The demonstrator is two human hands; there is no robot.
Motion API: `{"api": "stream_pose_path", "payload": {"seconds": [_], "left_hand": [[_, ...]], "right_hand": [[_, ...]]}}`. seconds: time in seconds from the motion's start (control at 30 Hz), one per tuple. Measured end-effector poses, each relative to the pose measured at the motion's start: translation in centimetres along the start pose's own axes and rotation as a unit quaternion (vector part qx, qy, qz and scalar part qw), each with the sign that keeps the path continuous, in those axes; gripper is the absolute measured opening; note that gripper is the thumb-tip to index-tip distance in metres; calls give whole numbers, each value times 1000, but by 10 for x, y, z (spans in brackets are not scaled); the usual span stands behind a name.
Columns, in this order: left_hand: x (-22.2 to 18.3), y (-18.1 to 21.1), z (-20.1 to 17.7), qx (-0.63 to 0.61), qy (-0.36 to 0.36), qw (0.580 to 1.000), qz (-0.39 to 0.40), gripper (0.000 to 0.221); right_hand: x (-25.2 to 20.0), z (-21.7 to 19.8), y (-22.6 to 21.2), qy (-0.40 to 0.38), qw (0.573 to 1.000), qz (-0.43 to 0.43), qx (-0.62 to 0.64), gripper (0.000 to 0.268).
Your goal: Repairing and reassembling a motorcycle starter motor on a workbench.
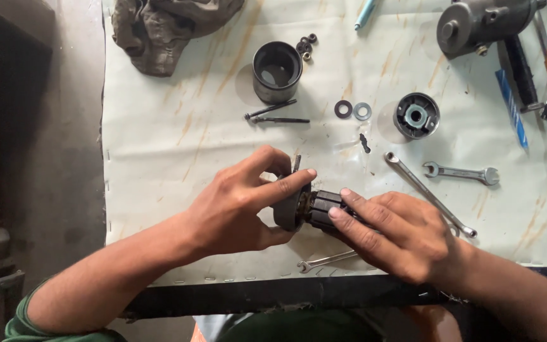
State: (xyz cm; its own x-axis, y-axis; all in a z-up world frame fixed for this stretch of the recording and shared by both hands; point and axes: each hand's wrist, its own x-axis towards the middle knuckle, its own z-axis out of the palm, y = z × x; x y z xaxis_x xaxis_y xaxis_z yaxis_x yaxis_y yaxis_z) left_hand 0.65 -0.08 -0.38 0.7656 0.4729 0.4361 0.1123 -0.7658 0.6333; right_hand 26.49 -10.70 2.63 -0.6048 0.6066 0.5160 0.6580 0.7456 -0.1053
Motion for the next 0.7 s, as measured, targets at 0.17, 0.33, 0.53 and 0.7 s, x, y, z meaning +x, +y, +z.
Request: {"api": "stream_pose_path", "payload": {"seconds": [0.17, 0.33, 0.53, 0.7], "left_hand": [[-5, 2, 8, 16, 10, 1000, -11, 76], [-11, 3, 23, 24, 47, 999, -4, 75], [-4, 1, 35, 51, 75, 996, -8, 70], [5, 4, 32, 29, 134, 988, -67, 67]], "right_hand": [[0, 8, -6, 13, 997, 61, 46, 45], [5, 8, -20, 23, 986, 144, 82, 50], [1, 7, -14, 53, 974, 209, 72, 54], [-5, 3, 1, 85, 920, 245, 295, 62]]}}
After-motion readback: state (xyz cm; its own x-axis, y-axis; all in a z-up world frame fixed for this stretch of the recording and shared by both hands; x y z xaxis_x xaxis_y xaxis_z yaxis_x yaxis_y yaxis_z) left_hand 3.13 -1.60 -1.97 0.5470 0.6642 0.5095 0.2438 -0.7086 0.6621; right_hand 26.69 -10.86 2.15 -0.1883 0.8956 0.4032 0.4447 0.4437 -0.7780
